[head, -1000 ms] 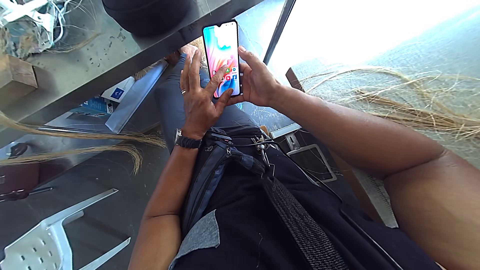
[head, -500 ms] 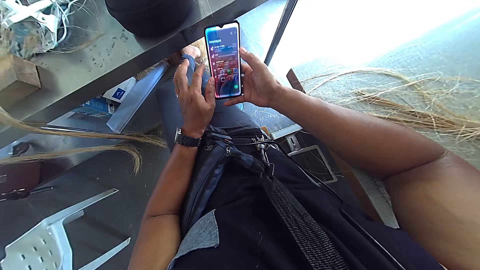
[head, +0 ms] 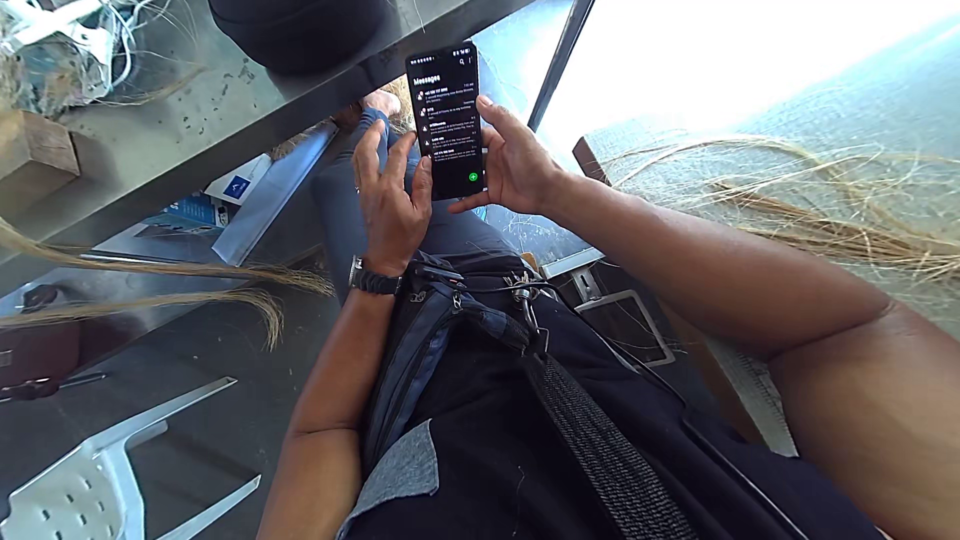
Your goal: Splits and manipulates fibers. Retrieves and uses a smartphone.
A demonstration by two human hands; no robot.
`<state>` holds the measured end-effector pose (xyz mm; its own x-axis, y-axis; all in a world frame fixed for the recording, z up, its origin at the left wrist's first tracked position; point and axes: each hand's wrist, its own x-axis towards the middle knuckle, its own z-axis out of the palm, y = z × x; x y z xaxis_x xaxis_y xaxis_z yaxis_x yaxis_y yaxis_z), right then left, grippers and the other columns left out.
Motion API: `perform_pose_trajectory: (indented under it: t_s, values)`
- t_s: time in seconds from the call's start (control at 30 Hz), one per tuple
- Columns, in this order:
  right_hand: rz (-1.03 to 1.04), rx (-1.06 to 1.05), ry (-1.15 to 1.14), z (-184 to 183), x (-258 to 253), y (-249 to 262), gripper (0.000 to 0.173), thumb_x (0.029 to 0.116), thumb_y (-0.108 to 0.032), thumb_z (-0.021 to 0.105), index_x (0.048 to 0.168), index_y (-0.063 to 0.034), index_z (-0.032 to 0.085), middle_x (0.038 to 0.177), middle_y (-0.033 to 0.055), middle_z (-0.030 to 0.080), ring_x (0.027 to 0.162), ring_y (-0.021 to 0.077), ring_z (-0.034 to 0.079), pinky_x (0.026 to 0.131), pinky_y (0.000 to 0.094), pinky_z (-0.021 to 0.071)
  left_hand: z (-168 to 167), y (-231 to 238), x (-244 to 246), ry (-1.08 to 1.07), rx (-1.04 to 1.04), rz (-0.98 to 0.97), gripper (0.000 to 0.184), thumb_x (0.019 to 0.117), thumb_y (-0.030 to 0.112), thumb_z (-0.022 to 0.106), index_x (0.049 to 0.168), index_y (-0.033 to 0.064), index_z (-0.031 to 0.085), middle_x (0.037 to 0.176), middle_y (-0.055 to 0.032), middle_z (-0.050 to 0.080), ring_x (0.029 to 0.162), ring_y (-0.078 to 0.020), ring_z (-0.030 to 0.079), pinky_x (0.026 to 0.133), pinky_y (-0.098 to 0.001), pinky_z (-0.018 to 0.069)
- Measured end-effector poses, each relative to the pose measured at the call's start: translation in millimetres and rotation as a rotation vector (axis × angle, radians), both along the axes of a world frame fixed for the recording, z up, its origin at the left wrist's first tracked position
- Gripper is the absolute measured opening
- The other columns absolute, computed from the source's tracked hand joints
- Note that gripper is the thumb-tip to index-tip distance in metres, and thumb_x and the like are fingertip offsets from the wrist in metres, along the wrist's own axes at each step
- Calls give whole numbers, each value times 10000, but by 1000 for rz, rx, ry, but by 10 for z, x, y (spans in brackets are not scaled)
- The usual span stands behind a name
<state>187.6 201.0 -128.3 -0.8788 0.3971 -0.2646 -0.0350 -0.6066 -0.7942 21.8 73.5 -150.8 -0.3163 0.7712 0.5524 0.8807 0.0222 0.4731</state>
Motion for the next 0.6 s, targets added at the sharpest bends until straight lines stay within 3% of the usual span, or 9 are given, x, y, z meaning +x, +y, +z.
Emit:
perform_pose_trajectory:
  t_s: [0.6]
  values:
    - [2, 6, -2, 30, 9, -12, 710, 1054, -672, 196, 1487, -168, 444, 1353, 158, 623, 1182, 360, 658, 881, 600, 586, -7, -3, 7, -20, 24, -7, 364, 1039, 299, 553, 1304, 87, 685, 1506, -223, 475, 1450, -337, 400, 1190, -449, 364]
